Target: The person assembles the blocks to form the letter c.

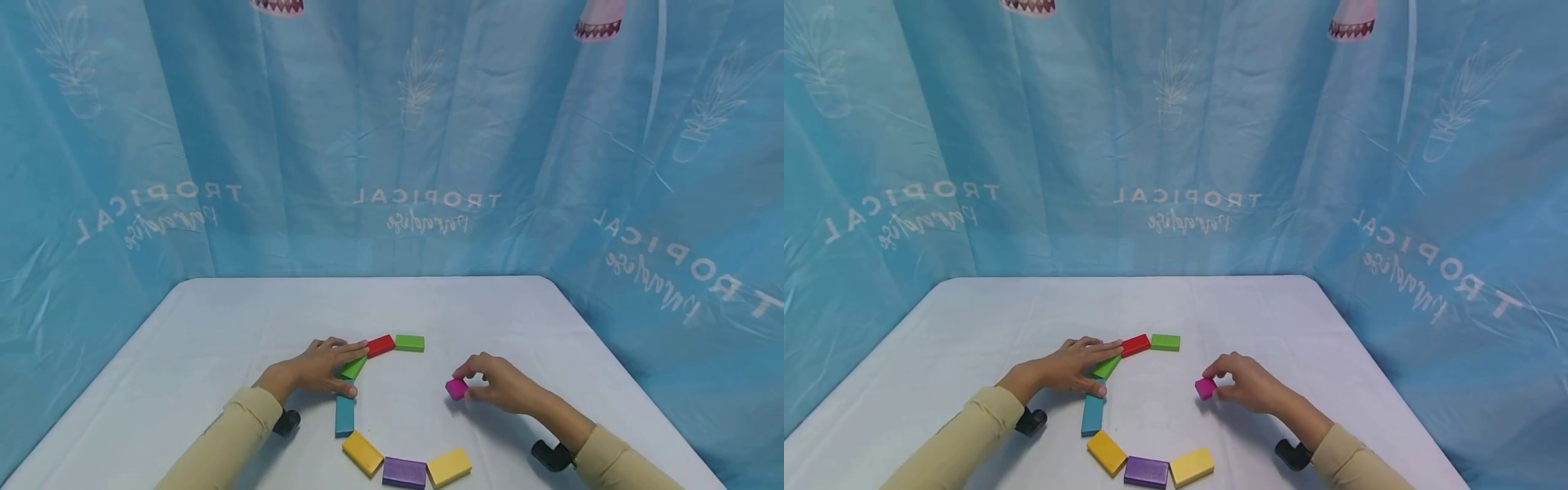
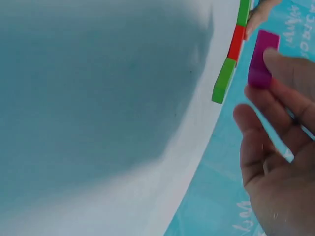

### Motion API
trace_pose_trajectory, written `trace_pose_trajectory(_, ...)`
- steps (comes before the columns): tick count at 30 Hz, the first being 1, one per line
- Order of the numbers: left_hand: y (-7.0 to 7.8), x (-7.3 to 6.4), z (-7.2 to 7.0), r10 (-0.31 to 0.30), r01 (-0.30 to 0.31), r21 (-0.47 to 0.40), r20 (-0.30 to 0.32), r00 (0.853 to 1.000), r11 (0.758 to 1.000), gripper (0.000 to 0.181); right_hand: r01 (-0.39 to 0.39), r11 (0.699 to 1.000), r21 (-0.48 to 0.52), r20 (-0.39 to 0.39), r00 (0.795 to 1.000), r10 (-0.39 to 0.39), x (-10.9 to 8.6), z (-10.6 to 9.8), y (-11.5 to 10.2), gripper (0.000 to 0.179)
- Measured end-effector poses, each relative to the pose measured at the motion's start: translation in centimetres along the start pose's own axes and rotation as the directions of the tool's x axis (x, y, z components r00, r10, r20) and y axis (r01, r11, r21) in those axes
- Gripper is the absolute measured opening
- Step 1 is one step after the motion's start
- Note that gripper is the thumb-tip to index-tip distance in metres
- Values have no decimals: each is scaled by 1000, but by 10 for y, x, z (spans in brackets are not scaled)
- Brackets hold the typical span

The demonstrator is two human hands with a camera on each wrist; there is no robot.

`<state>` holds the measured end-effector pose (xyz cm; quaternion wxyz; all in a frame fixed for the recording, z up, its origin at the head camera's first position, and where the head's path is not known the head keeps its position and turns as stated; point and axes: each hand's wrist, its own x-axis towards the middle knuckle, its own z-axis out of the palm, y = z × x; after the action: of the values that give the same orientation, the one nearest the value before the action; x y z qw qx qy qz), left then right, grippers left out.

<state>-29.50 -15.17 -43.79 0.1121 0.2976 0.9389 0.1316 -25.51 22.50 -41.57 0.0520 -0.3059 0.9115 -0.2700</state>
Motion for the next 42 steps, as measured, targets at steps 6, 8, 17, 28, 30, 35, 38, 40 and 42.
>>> trace_pose_trajectory(6, 0, -1, 0, -5, 5, 1, 9, 1000, 1000, 89, 57, 998, 28, 136, 989, -61, -19, 1, -2, 31)
trace_pose_trajectory(8, 0, -1, -1, -7, 7, 1, 5, 1000, 1000, 89, 75, 997, 27, 166, 983, -79, -23, 2, -3, 31)
trace_pose_trajectory(17, -1, -1, -2, 0, 0, 6, -1, 1000, 1000, 88, 95, 995, 27, 263, 960, -99, -34, 6, -9, 27)
trace_pose_trajectory(28, 0, -1, -1, -5, 5, 11, -2, 1000, 1000, 88, 96, 995, 26, 295, 950, -99, -40, 8, -9, 28)
trace_pose_trajectory(30, 0, -1, -1, -11, 11, 15, -4, 1000, 1000, 88, 96, 995, 29, 298, 949, -100, -41, 9, -9, 28)
trace_pose_trajectory(35, -1, 0, 1, -16, 16, 15, -8, 1000, 1000, 88, 99, 995, 33, 296, 949, -105, -43, 9, -10, 29)
trace_pose_trajectory(38, -1, -1, 1, -7, 7, 13, -9, 1000, 1000, 88, 105, 994, 27, 295, 949, -109, -44, 10, -11, 30)
trace_pose_trajectory(40, -1, -1, 1, 0, 0, 10, -10, 1000, 1000, 88, 104, 994, 22, 296, 949, -106, -44, 10, -11, 30)
trace_pose_trajectory(42, -1, -1, 1, 5, -5, 8, -9, 1000, 1000, 87, 103, 994, 20, 298, 949, -104, -44, 11, -11, 30)
